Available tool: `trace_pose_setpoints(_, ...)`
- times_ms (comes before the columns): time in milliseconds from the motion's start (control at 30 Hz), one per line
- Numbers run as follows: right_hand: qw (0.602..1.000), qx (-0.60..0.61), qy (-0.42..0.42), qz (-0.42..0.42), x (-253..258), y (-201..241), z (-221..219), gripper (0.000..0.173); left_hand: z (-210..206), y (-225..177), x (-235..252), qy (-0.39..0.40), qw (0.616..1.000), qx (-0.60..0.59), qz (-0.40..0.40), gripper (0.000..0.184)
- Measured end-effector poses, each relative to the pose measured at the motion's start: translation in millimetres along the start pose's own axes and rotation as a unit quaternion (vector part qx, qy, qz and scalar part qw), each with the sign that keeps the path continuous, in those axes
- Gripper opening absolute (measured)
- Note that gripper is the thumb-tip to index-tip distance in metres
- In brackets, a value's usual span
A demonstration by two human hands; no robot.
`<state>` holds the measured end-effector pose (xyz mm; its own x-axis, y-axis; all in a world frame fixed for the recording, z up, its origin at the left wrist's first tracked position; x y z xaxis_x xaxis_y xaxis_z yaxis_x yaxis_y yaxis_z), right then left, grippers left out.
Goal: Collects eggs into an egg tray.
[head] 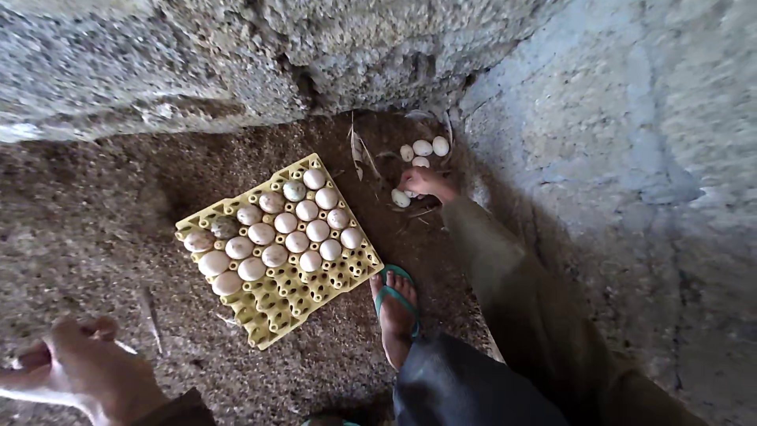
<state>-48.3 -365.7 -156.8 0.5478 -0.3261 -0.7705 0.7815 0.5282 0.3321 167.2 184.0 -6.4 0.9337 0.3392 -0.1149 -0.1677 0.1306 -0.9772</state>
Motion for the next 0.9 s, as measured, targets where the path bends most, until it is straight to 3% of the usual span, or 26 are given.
trace_pose_setpoints(100,0.999,0.013,0.034,-0.011,-12,-3,-9,0.036,-11,-5,-7,0.023,1.0,-0.006,0.002,0.015)
trace_pose_setpoints(233,0.995,-0.012,0.1,-0.011,-29,1,-27,0.049,-22,-8,-15,0.037,0.999,0.001,0.002,0.03)
trace_pose_setpoints(333,0.992,-0.111,0.049,0.045,-36,0,-41,0.058,-34,-17,-23,0.049,0.999,-0.01,-0.001,0.053)
trace_pose_setpoints(400,0.99,-0.115,0.008,0.076,-45,1,-46,0.056,-48,-27,-36,0.102,0.995,-0.005,-0.021,0.054)
trace_pose_setpoints(533,0.994,0.054,-0.045,0.081,-82,6,-54,0.055,-90,-25,-81,0.312,0.949,0.035,-0.027,0.038)
trace_pose_setpoints(633,0.964,0.249,-0.043,0.081,-112,11,-66,0.06,-135,-13,-148,0.485,0.867,0.109,0.011,0.039)
trace_pose_setpoints(700,0.93,0.353,-0.024,0.101,-135,36,-74,0.056,-154,-1,-193,0.559,0.821,0.118,-0.008,0.049)
trace_pose_setpoints(767,0.901,0.416,0.0,0.12,-154,64,-89,0.051,-157,12,-219,0.592,0.797,0.094,-0.07,0.062)
trace_pose_setpoints(900,0.864,0.489,0.062,0.103,-171,100,-120,0.035,-145,25,-227,0.558,0.808,0.043,-0.183,0.05)
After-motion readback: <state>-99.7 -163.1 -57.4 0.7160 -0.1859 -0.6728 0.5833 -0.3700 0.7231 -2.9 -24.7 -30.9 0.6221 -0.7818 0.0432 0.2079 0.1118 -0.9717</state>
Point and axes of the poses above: each hand's wrist, its own x-axis towards the middle knuckle, its own z-axis out of the back of the hand, y = z × x, the point moved 4 cm from there along x, towards the middle knuckle, and after that the axes turned 9 degrees about -x, right-handed, at the moved point
